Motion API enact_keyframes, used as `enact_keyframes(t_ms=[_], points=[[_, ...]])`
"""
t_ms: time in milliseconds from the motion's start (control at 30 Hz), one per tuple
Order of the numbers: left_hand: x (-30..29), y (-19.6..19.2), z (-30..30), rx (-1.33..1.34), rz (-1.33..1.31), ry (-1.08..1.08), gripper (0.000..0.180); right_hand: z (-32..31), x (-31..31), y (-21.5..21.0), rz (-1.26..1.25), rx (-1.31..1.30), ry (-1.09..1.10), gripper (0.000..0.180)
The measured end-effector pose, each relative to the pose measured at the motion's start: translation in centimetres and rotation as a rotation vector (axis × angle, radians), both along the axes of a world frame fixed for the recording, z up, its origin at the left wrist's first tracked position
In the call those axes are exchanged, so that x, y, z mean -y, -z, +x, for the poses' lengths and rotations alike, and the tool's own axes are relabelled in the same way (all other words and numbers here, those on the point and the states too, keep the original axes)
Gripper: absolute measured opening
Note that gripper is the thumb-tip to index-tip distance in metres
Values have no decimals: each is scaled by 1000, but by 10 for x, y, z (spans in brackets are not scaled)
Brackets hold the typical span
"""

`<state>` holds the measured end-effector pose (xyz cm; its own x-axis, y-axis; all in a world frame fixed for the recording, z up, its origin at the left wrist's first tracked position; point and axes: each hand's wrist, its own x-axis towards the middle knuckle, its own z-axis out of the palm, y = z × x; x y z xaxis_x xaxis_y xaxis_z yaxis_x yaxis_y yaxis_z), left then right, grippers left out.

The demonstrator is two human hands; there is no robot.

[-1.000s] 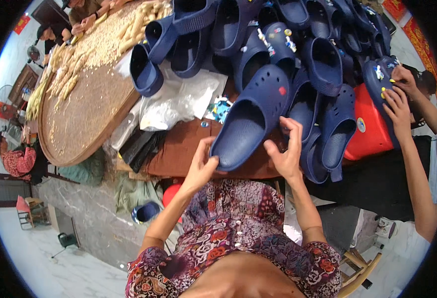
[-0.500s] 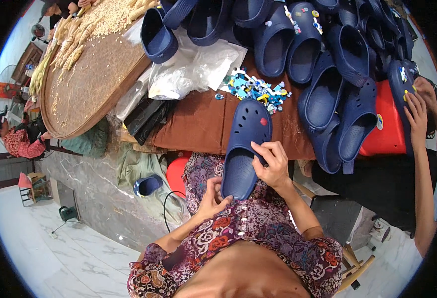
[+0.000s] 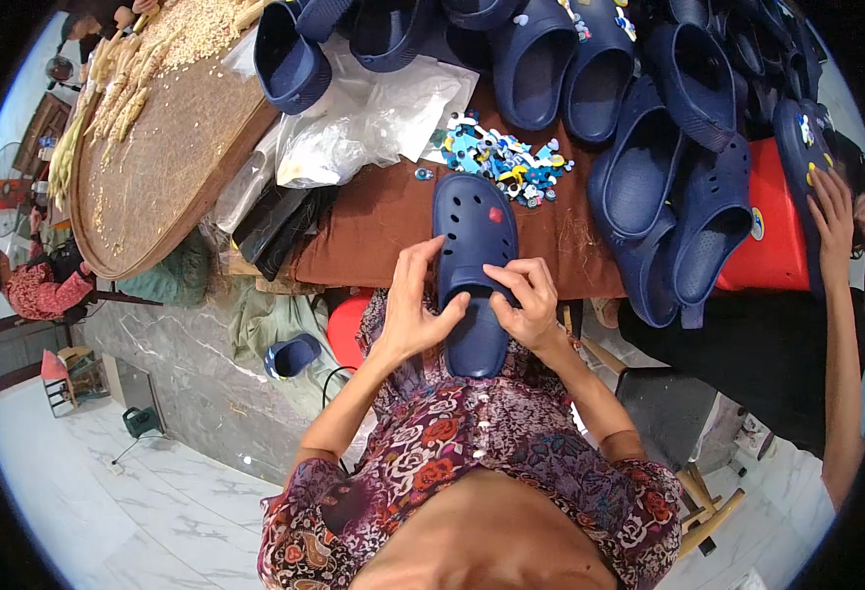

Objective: Inserting decorative charms into the holes of foam clogs.

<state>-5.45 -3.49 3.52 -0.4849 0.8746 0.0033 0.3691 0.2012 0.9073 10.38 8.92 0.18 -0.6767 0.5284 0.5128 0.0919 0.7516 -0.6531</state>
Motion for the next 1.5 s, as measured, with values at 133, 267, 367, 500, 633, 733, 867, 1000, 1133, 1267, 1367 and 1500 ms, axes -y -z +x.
enact_keyframes(t_ms=[133,267,367,500,633,733,867,1000,1133,1267,1367,1500], points=[[-6,9,-10,-11,39,30,63,-2,3,-4,-73,12,5,36],[-6,31,-28,312,119,-35,46,4,-12,-12,-180,14,-79,31],[-23,33,-44,15,34,-145,42,4,-30,-2,-200,40,103,25],[-53,47,-62,-197,4,-179,45,-4,-69,12,-95,188,288,32],[-80,69,-75,-479,46,-150,45,-15,-92,26,-29,236,340,40],[-92,79,-82,-535,7,-112,40,-21,-95,29,-4,266,315,42],[-102,86,-86,-524,26,-132,33,-25,-106,41,49,290,352,40],[-110,82,-87,-419,52,-162,23,-27,-120,51,67,216,398,39],[-117,68,-89,-178,116,-232,16,-23,-123,53,1,163,368,39],[-120,31,-81,-44,93,-225,18,-11,-107,43,-79,138,366,41],[-119,20,-72,-21,82,-170,18,-2,-94,36,-7,218,400,40],[-118,12,-64,17,57,-61,17,5,-87,37,0,249,391,38]])
